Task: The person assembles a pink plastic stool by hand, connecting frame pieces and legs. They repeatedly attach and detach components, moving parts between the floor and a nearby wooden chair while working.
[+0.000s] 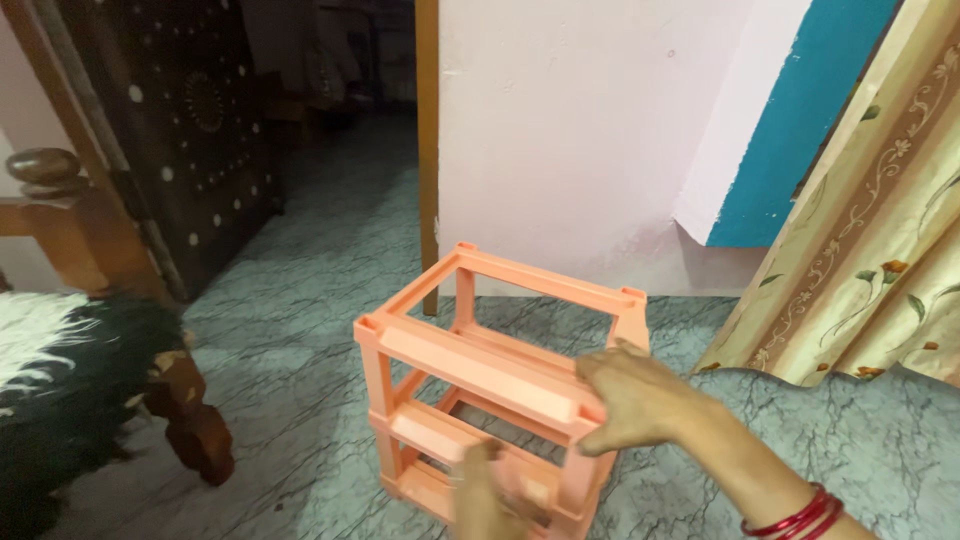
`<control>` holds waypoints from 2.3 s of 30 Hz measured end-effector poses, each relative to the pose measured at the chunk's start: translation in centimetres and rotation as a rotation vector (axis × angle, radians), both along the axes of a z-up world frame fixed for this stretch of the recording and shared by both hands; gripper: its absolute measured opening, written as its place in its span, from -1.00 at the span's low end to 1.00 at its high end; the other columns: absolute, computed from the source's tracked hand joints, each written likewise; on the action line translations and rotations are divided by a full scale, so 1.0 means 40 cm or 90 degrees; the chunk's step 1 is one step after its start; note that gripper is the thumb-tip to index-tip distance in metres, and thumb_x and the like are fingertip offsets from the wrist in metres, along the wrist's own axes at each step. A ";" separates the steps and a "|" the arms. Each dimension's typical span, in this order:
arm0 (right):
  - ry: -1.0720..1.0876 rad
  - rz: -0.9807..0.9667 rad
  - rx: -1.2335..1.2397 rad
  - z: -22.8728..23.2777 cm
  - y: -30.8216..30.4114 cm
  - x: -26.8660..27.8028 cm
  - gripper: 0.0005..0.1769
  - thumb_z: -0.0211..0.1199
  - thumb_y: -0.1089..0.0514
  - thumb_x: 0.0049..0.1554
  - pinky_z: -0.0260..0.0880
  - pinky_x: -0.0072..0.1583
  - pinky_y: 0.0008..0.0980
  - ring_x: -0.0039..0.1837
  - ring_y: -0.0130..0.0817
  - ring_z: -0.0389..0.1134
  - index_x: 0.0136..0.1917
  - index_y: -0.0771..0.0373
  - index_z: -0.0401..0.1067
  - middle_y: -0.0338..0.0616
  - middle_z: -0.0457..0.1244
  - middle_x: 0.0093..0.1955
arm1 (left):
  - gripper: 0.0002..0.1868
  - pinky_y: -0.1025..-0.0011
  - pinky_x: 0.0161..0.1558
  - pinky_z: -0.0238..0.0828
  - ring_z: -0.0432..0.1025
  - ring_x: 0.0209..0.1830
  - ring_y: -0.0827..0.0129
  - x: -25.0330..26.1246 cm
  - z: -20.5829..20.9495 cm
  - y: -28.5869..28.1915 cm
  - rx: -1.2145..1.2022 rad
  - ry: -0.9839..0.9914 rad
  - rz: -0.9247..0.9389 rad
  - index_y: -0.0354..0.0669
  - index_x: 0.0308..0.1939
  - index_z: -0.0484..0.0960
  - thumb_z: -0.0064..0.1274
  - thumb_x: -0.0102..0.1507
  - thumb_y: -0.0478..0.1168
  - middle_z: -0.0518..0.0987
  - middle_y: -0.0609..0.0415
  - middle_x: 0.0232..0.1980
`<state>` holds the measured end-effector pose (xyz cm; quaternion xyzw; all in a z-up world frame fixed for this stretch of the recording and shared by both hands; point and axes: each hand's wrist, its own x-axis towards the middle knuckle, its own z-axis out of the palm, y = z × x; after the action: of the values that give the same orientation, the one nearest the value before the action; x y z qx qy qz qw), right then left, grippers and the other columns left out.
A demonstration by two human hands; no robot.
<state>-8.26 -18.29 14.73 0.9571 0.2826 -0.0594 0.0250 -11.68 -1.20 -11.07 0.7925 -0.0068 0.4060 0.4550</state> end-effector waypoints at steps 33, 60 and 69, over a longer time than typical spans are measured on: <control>0.106 0.069 0.062 0.025 0.116 -0.133 0.13 0.39 0.33 -0.13 0.40 0.27 -0.25 0.41 -0.24 0.27 0.56 -0.47 0.10 -0.30 -0.17 0.68 | -0.20 0.13 -0.03 0.57 0.61 -0.04 -0.08 -0.143 0.199 -0.075 -0.260 0.454 -0.130 -0.04 0.44 0.15 0.00 0.11 -0.40 0.66 -0.25 -0.08; -0.152 -0.168 0.045 -0.197 -0.094 0.177 -0.32 0.36 0.18 0.00 0.26 0.37 0.07 0.40 0.08 0.20 0.35 -0.30 0.31 -0.09 0.06 0.49 | -0.42 0.18 0.08 0.54 0.61 0.02 -0.03 0.171 0.038 0.199 -0.054 0.479 -0.111 -0.36 0.18 0.30 0.18 0.14 -0.29 0.68 -0.33 -0.04; -0.058 -0.125 -0.077 -0.092 -0.022 0.079 -0.24 0.44 0.12 -0.03 0.45 0.20 -0.12 0.21 0.03 0.38 0.39 -0.32 0.28 0.02 0.00 0.48 | -0.79 -0.05 0.03 0.43 0.48 0.09 -0.11 0.104 0.068 0.232 0.255 0.443 0.271 -0.18 0.01 0.38 -0.05 0.31 -0.28 0.51 -0.15 0.06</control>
<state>-5.11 -19.18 11.05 0.9786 0.1818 -0.0348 0.0899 -7.52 8.07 -8.35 0.9379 0.2311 0.1909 0.1746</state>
